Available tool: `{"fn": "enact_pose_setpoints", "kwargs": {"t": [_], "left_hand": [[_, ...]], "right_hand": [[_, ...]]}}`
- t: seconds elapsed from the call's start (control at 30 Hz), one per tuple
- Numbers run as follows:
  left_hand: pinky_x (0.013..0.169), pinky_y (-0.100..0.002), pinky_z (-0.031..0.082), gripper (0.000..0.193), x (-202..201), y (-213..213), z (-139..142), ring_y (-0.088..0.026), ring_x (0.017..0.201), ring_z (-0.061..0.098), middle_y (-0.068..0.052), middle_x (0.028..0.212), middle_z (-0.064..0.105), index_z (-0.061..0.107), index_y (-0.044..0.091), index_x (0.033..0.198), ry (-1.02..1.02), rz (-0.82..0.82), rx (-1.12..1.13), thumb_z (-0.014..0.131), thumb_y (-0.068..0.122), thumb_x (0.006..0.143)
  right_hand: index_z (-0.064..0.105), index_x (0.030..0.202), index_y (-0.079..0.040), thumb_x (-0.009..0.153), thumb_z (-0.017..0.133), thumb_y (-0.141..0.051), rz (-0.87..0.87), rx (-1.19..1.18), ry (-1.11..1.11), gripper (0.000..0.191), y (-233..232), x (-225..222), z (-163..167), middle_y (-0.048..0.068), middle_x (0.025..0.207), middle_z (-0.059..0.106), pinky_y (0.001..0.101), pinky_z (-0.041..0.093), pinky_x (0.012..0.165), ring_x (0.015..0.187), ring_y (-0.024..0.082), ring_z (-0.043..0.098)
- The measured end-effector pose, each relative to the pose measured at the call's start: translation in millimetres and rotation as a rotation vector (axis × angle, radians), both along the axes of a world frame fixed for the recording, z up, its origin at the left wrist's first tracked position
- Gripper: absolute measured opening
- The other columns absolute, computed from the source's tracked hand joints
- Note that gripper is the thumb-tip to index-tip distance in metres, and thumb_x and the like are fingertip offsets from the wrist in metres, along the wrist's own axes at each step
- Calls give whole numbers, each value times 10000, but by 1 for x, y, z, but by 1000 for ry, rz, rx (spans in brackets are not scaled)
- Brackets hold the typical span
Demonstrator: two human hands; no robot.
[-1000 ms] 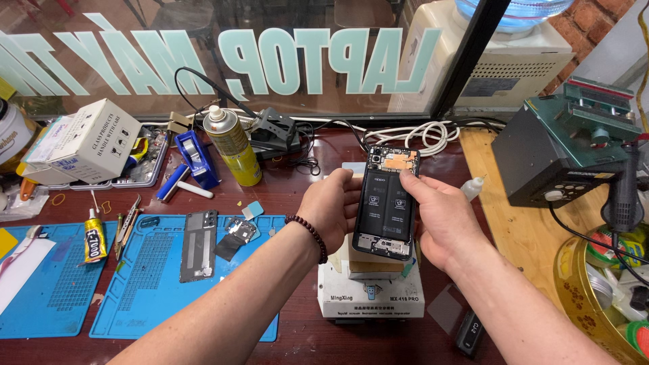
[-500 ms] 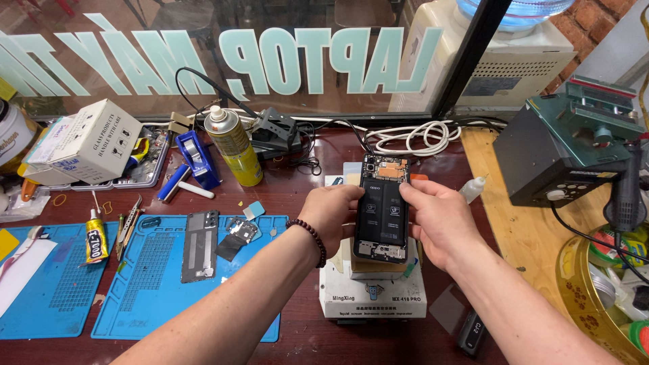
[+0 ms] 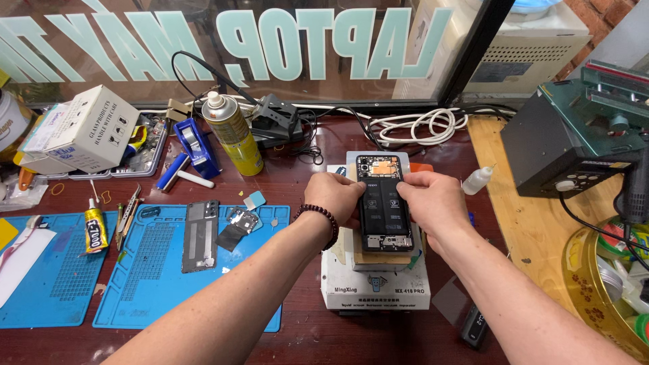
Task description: The person removes a battery from its packaging, places it into a disassembled smartphone, and connects the battery ribbon cable to the motherboard. The person then presses the battery into place and powers on the phone to confirm operation.
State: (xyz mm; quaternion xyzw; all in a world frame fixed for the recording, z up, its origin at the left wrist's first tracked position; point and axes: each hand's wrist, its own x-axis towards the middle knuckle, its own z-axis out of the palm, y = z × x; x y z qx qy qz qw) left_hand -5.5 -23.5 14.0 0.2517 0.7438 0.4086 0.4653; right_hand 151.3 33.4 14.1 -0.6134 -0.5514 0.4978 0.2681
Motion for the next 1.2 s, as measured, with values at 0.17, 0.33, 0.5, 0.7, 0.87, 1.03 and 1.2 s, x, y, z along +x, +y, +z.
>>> {"fn": "enact_pose_setpoints", "kwargs": {"t": [0.17,0.33,0.5,0.7,0.87,1.03,1.2], "left_hand": [[528,-372,671,256,3,-1,8,-250,710,778,-163,918,776,761,-25,1039,138,43,21,746,157,860],[554,-359,667,215,0,0,4,-261,729,779,-162,924,765,751,-18,1055,126,47,-7,710,90,875],[585,-354,596,223,-10,1,-6,-204,671,662,-91,859,695,689,-15,1102,-359,107,57,529,63,969],[770,-362,573,218,-17,3,-10,-196,809,661,-70,927,682,699,13,1101,-585,51,110,561,122,973],[857,-335,571,204,-11,9,-14,-192,931,680,-77,1034,720,700,60,1119,-737,67,75,617,133,948],[875,-347,567,225,-11,12,-19,-182,998,661,-40,1115,695,681,93,1157,-789,104,32,621,129,943],[899,-345,573,232,-13,13,-20,-168,1018,654,-29,1151,672,675,121,1176,-834,107,-1,623,135,950]], "right_hand": [[740,1184,-41,875,746,-129,39,68,-106,321,-2,-4,-8,62,932,766,300,533,572,715,140,671],[740,1165,-56,856,760,-132,67,107,-154,319,0,-2,-13,54,902,760,301,551,545,703,132,683],[722,1250,-92,840,767,-346,202,327,-453,485,0,-2,-6,107,988,783,369,581,802,872,233,757],[529,1454,-84,699,794,-546,292,238,-472,924,-5,-6,13,146,1070,776,388,566,918,1033,264,746],[509,1464,-72,678,809,-541,294,195,-431,963,-7,-1,24,142,1088,773,378,579,914,1027,241,757],[486,1475,-77,693,811,-530,302,193,-436,960,-11,-1,28,133,1078,767,371,589,889,1010,235,759],[479,1482,-99,687,807,-512,307,180,-443,954,-14,-4,37,126,1048,780,368,598,870,990,229,770]]}}
